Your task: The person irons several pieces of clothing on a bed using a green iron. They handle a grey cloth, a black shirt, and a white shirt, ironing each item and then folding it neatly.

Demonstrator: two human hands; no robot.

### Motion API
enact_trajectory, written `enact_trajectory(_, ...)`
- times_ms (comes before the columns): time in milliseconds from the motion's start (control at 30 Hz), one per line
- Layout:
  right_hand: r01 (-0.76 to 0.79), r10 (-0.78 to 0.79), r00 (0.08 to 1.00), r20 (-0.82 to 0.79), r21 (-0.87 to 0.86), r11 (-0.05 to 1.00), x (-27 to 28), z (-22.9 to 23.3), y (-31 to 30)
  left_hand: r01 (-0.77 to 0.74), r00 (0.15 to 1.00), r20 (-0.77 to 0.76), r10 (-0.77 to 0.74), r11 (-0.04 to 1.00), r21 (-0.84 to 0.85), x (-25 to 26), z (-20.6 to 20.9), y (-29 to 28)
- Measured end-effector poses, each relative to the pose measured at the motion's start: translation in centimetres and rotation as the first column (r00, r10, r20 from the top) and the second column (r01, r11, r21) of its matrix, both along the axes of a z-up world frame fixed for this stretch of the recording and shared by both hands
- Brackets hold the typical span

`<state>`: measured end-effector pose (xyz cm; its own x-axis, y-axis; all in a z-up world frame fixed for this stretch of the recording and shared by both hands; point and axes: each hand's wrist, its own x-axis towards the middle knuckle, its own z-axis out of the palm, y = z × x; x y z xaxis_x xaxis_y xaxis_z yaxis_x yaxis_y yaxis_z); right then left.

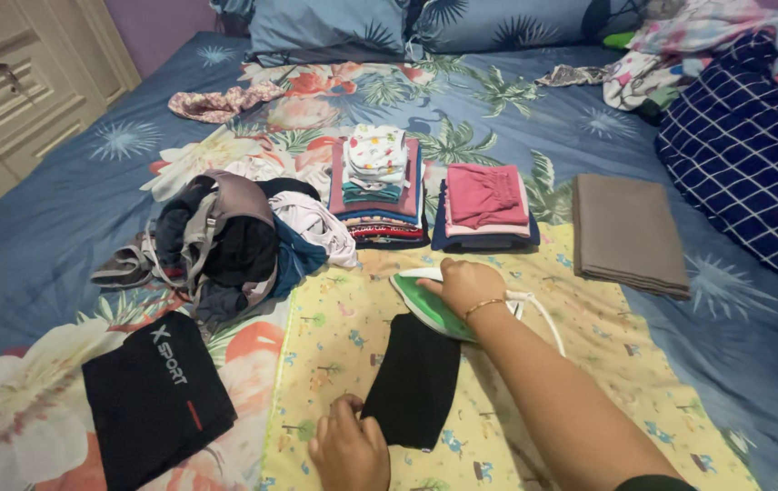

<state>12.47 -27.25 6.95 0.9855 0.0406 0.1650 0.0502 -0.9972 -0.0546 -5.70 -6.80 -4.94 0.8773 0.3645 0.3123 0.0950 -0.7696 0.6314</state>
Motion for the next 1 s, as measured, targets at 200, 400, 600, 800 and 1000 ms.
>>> enact_trajectory(200,-0.006,0.003,0.993,-0.117,-0.030,1.000,-4.7,5.9,1.2,0.080,0.978,0.205,-0.038,0.976,-0.201,-0.4,0.3,0.6)
enact_trajectory(400,-0.067,0.047,0.944,-0.326,-0.053,0.996,-13.1,3.2,5.6,0.053,0.967,0.244,0.071,0.883,-0.466,0.1,0.5,1.2)
enact_trajectory(600,0.008,0.012,0.992,-0.126,0.158,0.987,-11.0,2.2,8.1,-0.030,0.949,0.151,0.276,0.557,-0.830,2.3,-2.1,2.4)
enact_trajectory(800,-0.281,0.269,0.862,-0.429,0.036,0.959,-15.9,5.3,8.4,-0.123,0.922,-0.032,0.385,0.215,-0.969,6.1,0.3,8.2)
enact_trajectory(1000,-0.180,0.142,0.930,-0.339,-0.081,0.980,-18.0,4.8,-1.0,0.097,0.984,-0.050,-0.171,0.751,-0.653,8.2,1.3,6.1)
